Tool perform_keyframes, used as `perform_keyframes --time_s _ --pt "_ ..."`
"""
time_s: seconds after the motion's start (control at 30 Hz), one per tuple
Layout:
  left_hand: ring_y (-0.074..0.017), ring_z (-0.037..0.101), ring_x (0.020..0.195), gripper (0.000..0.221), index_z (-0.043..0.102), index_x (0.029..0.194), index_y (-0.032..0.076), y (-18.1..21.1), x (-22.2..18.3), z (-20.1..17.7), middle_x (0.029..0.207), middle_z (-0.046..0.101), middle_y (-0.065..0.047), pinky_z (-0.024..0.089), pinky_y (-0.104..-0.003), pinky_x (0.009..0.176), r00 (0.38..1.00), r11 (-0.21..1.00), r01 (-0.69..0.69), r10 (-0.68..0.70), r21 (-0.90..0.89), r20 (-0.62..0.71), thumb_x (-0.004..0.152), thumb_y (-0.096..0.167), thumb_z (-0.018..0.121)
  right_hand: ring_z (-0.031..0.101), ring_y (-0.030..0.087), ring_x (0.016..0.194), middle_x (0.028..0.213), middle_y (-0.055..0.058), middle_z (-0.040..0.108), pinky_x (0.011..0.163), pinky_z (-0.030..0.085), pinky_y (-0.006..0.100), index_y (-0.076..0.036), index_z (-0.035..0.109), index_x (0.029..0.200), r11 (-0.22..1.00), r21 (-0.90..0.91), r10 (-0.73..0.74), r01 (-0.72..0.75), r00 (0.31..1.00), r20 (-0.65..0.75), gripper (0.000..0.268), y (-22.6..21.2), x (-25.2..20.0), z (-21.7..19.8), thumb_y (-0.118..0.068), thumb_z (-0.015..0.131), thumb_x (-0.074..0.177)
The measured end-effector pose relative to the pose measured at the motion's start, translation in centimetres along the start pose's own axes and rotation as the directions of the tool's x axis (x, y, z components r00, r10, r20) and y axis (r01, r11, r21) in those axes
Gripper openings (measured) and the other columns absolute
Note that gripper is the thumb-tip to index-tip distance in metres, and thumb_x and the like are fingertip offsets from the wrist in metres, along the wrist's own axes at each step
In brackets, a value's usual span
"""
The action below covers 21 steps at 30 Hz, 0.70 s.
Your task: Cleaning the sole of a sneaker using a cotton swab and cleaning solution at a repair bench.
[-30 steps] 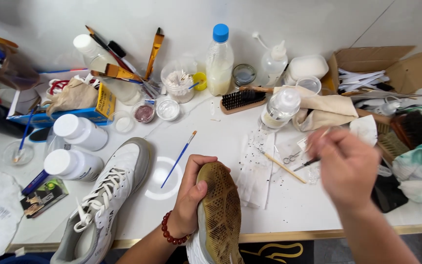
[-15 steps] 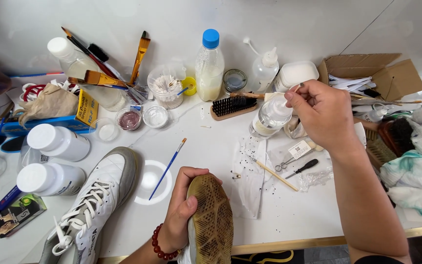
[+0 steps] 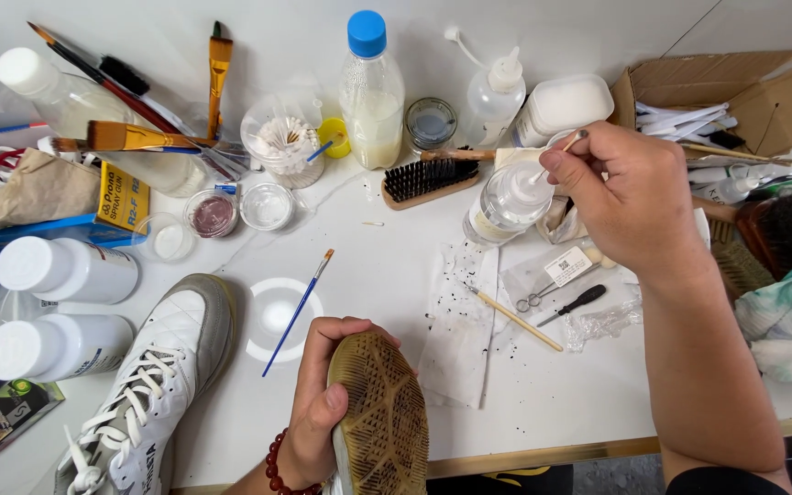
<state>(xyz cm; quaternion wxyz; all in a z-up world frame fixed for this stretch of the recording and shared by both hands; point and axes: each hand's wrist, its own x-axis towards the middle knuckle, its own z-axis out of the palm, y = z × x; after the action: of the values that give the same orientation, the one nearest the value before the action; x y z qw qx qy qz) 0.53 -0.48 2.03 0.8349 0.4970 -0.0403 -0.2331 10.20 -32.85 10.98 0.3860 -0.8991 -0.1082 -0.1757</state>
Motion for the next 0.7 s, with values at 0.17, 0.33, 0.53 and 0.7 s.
perform_keyframes --time_s 0.17,0.33,0.53,0.7 --pt "-0.0398 0.07 0.104 0.086 0.037 0.134 0.002 -0.2 0.1 0.0 0.121 0.053 -0.027 0.064 -0.053 0.08 1.0 1.0 0.012 -0.012 -0.001 -0.003 0.082 0.064 0.065 0.067 0.012 0.068 0.086 0.011 0.072 0.062 0.049 0.025 0.004 0.069 0.096 0.986 -0.136 -0.092 0.092 0.996 0.008 0.014 -0.6 -0.2 0.3 -0.005 0.074 0.105" --pt "-0.0412 0.072 0.103 0.086 0.038 0.133 0.001 -0.3 0.0 -0.2 0.121 0.054 -0.027 0.066 -0.054 0.082 1.0 1.0 -0.01 0.01 0.015 -0.005 0.083 0.066 0.064 0.07 0.011 0.07 0.083 0.009 0.073 0.06 0.051 0.022 0.002 0.069 0.097 0.986 -0.125 -0.107 0.108 0.994 0.019 0.013 0.1 -0.2 0.4 -0.004 0.072 0.108" --pt "-0.0411 0.071 0.103 0.086 0.038 0.133 0.002 -0.2 0.0 -0.3 0.12 0.053 -0.027 0.065 -0.054 0.081 1.0 1.0 -0.008 0.008 -0.013 0.012 0.082 0.066 0.066 0.07 0.011 0.071 0.083 0.01 0.074 0.062 0.052 0.023 0.004 0.07 0.092 0.987 -0.112 -0.115 0.115 0.993 0.007 0.019 0.7 -0.2 0.4 -0.004 0.073 0.108" --pt "-0.0419 0.071 0.104 0.085 0.038 0.133 0.002 -0.2 0.0 -0.3 0.121 0.053 -0.027 0.065 -0.054 0.081 1.0 1.0 -0.01 0.01 -0.025 0.005 0.082 0.064 0.066 0.071 0.01 0.075 0.086 0.011 0.074 0.064 0.055 0.021 0.004 0.069 0.09 0.993 -0.082 -0.089 0.089 0.996 -0.001 0.021 1.3 -0.4 0.3 -0.003 0.073 0.109"
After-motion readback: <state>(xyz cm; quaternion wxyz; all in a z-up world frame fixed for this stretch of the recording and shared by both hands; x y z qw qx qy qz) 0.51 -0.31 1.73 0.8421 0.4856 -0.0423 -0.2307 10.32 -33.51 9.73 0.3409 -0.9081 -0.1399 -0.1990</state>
